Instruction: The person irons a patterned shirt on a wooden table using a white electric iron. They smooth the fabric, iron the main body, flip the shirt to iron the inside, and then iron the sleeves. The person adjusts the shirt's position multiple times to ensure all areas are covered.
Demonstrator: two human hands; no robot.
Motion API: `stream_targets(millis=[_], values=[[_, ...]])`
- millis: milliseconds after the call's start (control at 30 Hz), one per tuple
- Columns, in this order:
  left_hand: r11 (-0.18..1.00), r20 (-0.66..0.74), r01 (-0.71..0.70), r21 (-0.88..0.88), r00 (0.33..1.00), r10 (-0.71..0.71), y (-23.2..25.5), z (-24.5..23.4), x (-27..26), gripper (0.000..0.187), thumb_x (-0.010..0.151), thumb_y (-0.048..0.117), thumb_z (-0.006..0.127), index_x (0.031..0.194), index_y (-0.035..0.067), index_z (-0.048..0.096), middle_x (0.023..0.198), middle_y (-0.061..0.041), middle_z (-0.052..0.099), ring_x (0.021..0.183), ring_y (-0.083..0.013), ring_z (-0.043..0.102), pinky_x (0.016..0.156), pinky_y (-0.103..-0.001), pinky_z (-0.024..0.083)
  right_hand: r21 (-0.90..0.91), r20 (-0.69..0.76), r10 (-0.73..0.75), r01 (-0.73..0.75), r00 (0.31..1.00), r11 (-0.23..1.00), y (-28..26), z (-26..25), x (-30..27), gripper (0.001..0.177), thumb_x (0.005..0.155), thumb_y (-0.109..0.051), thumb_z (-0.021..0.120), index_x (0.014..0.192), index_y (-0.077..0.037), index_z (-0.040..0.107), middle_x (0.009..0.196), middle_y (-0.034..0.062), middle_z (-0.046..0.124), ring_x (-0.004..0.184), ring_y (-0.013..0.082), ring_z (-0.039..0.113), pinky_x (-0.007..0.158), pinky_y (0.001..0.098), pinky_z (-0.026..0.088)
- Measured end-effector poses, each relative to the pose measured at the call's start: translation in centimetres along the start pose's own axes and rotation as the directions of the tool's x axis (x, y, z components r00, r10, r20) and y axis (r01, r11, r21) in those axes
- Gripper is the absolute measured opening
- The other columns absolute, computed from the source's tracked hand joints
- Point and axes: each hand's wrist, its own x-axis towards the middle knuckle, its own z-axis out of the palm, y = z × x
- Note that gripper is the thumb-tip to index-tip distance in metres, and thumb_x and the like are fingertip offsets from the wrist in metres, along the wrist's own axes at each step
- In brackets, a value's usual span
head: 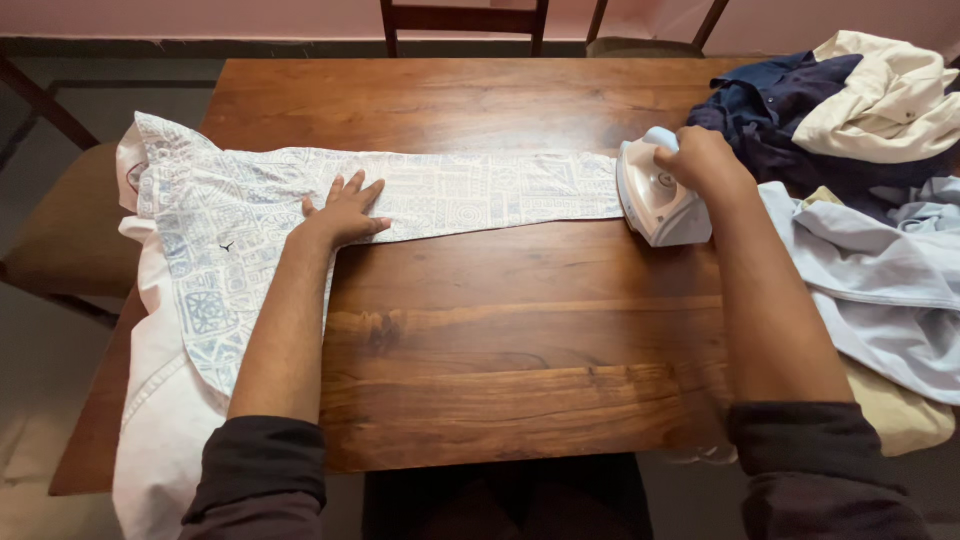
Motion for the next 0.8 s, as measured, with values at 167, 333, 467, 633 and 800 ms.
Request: stream_targets(millis=[167,333,467,633,800], values=[[0.999,0.002,-0.004,0.038,1.000,0.004,-0.1,0.1,0.1,0.088,0.083,0.059,0.066,0.160,0.043,0.026,0.174,0.006,0.004,0.160,-0.0226,-0.003,0.118,-0.075,-0.001,-0.016,-0.033,-0.046,0.045,0.998,0.999,0.1,0.3,1.0,0.050,0.092,-0.039,0.067,0.114,0.005,0.073,0.108,0.0325,0.070,0.101,0.0468,0.069,0.091,0.0505,0.054],[0.999,0.004,-0.013,0.052,1.000,0.013,-0.2,0.2,0.0,0.087,0.085,0.060,0.065,0.160,0.042,0.026,0.174,0.005,0.003,0.160,-0.0237,-0.004,0.117,-0.076,-0.002,-0.040,-0.045,-0.109,0.107,0.993,0.993,0.6,0.8,1.3,0.051,0.095,-0.039,0.067,0.113,0.008,0.073,0.108,0.0338,0.071,0.102,0.0467,0.069,0.092,0.0506,0.054],[0.999,-0.003,-0.010,0.041,1.000,0.010,0.2,-0.4,-0.2,0.088,0.084,0.059,0.066,0.160,0.042,0.026,0.174,0.005,0.004,0.160,-0.0238,-0.004,0.118,-0.075,-0.001,0.002,-0.021,-0.047,0.047,0.999,0.999,-0.3,-0.6,0.3,0.051,0.095,-0.038,0.066,0.115,0.008,0.072,0.107,0.0329,0.071,0.099,0.0454,0.070,0.090,0.0502,0.054],[1.000,0.003,-0.010,0.030,1.000,0.010,0.4,-0.4,-0.6,0.088,0.084,0.059,0.066,0.160,0.042,0.025,0.174,0.005,0.004,0.160,-0.0235,-0.003,0.119,-0.075,-0.002,0.107,-0.006,0.080,-0.078,0.997,0.991,-1.0,-1.6,-2.1,0.051,0.093,-0.038,0.065,0.120,0.005,0.070,0.110,0.0323,0.070,0.099,0.0452,0.071,0.088,0.0507,0.055],[0.999,0.005,-0.009,0.043,1.000,0.009,0.5,-0.4,-0.6,0.086,0.085,0.059,0.065,0.160,0.042,0.026,0.174,0.005,0.004,0.160,-0.0236,-0.004,0.118,-0.075,-0.002,0.035,-0.070,0.076,-0.074,0.995,0.997,0.9,-0.7,-0.9,0.052,0.093,-0.038,0.067,0.119,0.007,0.071,0.112,0.0352,0.068,0.105,0.0485,0.068,0.092,0.0513,0.053]])
